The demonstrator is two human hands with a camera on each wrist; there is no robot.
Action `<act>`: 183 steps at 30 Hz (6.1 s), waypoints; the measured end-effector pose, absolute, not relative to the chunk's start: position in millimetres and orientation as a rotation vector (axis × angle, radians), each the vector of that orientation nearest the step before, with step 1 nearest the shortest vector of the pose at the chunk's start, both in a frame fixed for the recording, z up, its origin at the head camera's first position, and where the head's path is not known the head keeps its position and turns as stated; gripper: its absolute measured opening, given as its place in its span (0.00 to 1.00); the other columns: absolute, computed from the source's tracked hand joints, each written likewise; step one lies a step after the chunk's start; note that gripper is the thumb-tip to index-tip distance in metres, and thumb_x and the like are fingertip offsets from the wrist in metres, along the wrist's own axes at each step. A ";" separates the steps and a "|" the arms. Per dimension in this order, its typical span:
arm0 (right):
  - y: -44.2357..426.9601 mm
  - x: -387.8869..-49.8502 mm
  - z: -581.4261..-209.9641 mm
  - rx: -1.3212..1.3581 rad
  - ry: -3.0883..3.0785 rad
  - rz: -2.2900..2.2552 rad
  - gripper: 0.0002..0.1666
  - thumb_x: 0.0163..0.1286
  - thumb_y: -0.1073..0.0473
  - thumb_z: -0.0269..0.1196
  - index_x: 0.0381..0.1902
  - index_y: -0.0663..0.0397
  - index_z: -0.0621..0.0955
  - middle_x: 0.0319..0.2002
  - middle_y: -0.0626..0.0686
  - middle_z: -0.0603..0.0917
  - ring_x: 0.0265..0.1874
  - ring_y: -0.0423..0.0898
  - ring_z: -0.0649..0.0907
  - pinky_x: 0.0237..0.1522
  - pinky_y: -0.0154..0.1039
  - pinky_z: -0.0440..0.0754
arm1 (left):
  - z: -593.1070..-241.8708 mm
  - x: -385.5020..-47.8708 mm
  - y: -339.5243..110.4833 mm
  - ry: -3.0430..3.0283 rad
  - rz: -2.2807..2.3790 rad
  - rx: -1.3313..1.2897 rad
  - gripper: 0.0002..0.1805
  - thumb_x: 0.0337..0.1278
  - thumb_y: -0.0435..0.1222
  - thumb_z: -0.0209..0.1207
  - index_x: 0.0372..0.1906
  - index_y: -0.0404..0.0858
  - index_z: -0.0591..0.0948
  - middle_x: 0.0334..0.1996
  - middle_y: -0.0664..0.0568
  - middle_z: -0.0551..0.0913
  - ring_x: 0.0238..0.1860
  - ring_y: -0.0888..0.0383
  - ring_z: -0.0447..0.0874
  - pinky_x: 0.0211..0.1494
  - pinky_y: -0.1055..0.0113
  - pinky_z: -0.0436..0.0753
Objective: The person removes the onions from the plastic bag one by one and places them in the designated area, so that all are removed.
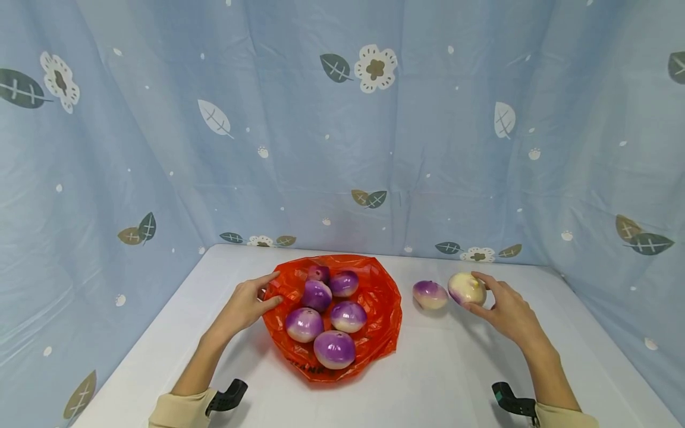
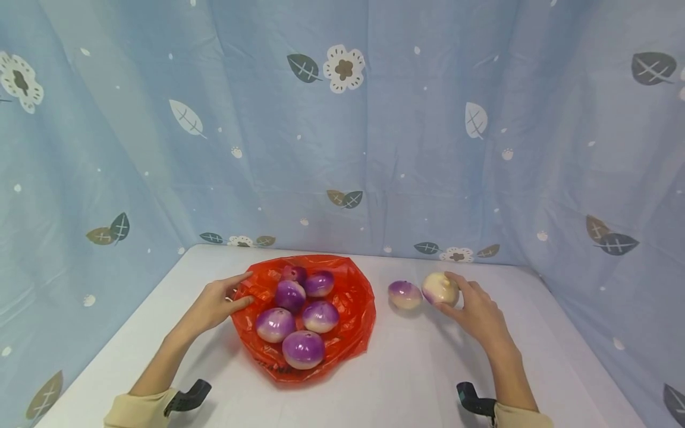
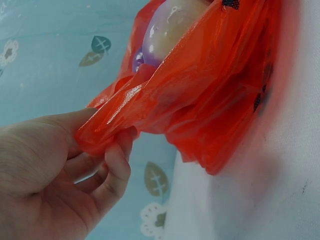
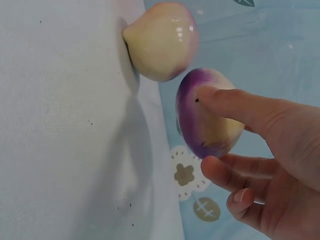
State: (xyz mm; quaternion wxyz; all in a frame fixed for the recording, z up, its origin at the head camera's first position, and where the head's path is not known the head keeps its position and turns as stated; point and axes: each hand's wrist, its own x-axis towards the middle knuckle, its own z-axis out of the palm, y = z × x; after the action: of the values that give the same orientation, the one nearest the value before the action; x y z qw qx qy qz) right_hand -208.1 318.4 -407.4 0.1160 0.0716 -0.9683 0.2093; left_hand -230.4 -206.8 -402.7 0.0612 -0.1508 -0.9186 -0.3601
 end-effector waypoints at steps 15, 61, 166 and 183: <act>322.3 -212.1 -419.8 0.112 -3.026 0.586 0.45 0.60 0.42 0.68 0.69 0.55 0.66 0.56 0.74 0.76 0.52 0.76 0.76 0.41 0.75 0.74 | -402.8 -230.5 -206.5 -2.782 -1.081 -0.454 0.31 0.56 0.33 0.66 0.65 0.30 0.73 0.37 0.44 0.85 0.30 0.58 0.77 0.29 0.74 0.80; 316.8 -205.7 -404.0 0.118 -3.021 0.535 0.49 0.56 0.43 0.72 0.70 0.53 0.65 0.57 0.75 0.74 0.51 0.74 0.78 0.41 0.74 0.74 | -403.2 -228.7 -205.3 -2.772 -1.081 -0.475 0.31 0.55 0.33 0.66 0.65 0.29 0.74 0.35 0.45 0.85 0.30 0.58 0.78 0.30 0.74 0.81; 190.2 -192.3 -409.3 0.473 -2.879 0.566 0.40 0.54 0.46 0.75 0.65 0.38 0.74 0.59 0.57 0.80 0.53 0.55 0.83 0.46 0.64 0.82 | -403.6 -231.0 -207.7 -2.773 -1.066 -0.450 0.32 0.56 0.33 0.66 0.66 0.30 0.73 0.36 0.45 0.84 0.30 0.58 0.76 0.29 0.74 0.80; 160.9 -199.6 -400.8 0.579 -2.819 0.590 0.37 0.55 0.44 0.73 0.63 0.40 0.76 0.50 0.54 0.82 0.46 0.49 0.83 0.44 0.49 0.86 | -404.5 -231.4 -209.2 -2.764 -1.045 -0.459 0.32 0.54 0.32 0.67 0.65 0.30 0.73 0.34 0.45 0.85 0.29 0.59 0.76 0.28 0.74 0.79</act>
State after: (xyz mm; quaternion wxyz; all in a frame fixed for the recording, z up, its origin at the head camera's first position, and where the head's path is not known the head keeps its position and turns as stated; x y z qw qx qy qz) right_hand -199.6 160.9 -400.8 0.1016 0.1962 -0.9546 0.1997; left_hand -231.4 -209.2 -404.5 0.0757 -0.1532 -0.9216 -0.3485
